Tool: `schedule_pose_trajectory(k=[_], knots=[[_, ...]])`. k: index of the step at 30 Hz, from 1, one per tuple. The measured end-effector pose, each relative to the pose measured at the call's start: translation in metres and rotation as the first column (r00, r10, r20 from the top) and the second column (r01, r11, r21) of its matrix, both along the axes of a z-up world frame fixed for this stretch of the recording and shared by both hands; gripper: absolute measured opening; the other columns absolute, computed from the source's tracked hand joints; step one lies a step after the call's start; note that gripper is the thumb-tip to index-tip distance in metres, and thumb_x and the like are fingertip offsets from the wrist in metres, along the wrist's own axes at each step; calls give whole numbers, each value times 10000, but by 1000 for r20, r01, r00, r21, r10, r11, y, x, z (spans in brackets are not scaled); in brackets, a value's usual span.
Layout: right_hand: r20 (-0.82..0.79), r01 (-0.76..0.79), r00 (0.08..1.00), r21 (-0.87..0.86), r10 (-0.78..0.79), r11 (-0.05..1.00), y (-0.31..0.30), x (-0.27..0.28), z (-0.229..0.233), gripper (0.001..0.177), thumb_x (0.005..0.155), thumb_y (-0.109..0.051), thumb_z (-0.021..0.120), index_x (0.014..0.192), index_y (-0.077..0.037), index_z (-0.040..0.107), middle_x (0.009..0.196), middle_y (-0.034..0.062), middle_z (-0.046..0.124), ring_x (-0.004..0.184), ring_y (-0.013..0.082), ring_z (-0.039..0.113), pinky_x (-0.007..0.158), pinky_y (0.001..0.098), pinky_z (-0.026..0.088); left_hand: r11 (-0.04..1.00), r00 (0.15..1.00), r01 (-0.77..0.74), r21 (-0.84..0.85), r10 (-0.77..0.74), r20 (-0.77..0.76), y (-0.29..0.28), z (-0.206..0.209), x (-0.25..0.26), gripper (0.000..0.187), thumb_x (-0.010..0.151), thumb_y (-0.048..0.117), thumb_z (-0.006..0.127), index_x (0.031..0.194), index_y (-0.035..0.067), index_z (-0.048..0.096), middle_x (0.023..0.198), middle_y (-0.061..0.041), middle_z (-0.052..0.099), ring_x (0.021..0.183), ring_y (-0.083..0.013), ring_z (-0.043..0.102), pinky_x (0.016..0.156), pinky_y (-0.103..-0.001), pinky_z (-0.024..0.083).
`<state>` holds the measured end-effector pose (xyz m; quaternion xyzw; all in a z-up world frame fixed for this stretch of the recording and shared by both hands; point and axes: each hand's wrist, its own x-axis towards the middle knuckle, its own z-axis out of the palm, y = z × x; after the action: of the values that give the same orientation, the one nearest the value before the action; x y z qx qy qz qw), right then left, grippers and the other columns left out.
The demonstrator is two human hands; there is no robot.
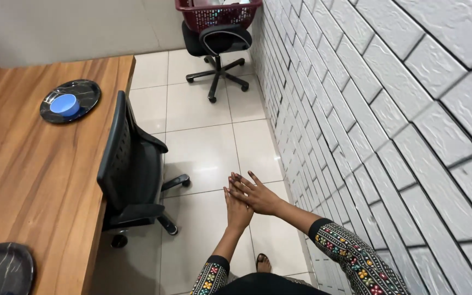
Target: Arranging bowls and utensils from a basket onto a dining table.
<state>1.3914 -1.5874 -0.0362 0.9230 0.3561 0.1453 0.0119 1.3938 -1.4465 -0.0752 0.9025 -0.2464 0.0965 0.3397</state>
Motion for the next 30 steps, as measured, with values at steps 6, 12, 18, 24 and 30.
schedule_pose_trajectory(k=[6,12,18,24,30], knots=[[-75,-57,995,56,61,997,-15,92,-18,703,920,-184,592,1577,-171,343,1673,121,217,1584,291,116,1244,648,98,997,996,-65,34,66,-53,-16,-17,84,928,932,291,634,1611,9,68,1699,-199,41,1576,-349,32,1254,-561,22],[-64,-67,996,8,67,998,-34,198,-22,718,916,-197,580,1586,-174,323,1695,129,242,1587,294,139,1239,632,104,997,991,-60,-48,54,-126,-37,-41,190,924,948,299,647,1600,0,64,1685,-213,24,1565,-364,24,1238,-569,26],[-57,-9,998,-79,5,997,-55,334,-9,762,896,-178,580,1599,-179,285,1669,147,236,1568,312,128,1219,654,90,995,993,7,-104,-20,-120,-61,-32,334,897,965,282,631,1610,-2,75,1699,-220,34,1576,-369,30,1252,-571,48],[-40,135,990,41,-133,990,-59,462,0,789,895,-160,575,1615,-201,257,1700,128,193,1573,290,133,1254,593,95,996,996,56,-70,-61,-70,-61,-1,477,884,960,241,630,1615,-5,89,1700,-226,28,1585,-368,37,1263,-554,39],[-128,209,972,74,-199,975,-76,543,-20,795,924,-190,536,1633,-118,184,1713,93,155,1574,224,128,1264,530,108,992,991,46,-114,-60,-121,-75,1,557,965,884,213,651,1606,-24,56,1704,-221,12,1587,-346,43,1272,-533,45]])
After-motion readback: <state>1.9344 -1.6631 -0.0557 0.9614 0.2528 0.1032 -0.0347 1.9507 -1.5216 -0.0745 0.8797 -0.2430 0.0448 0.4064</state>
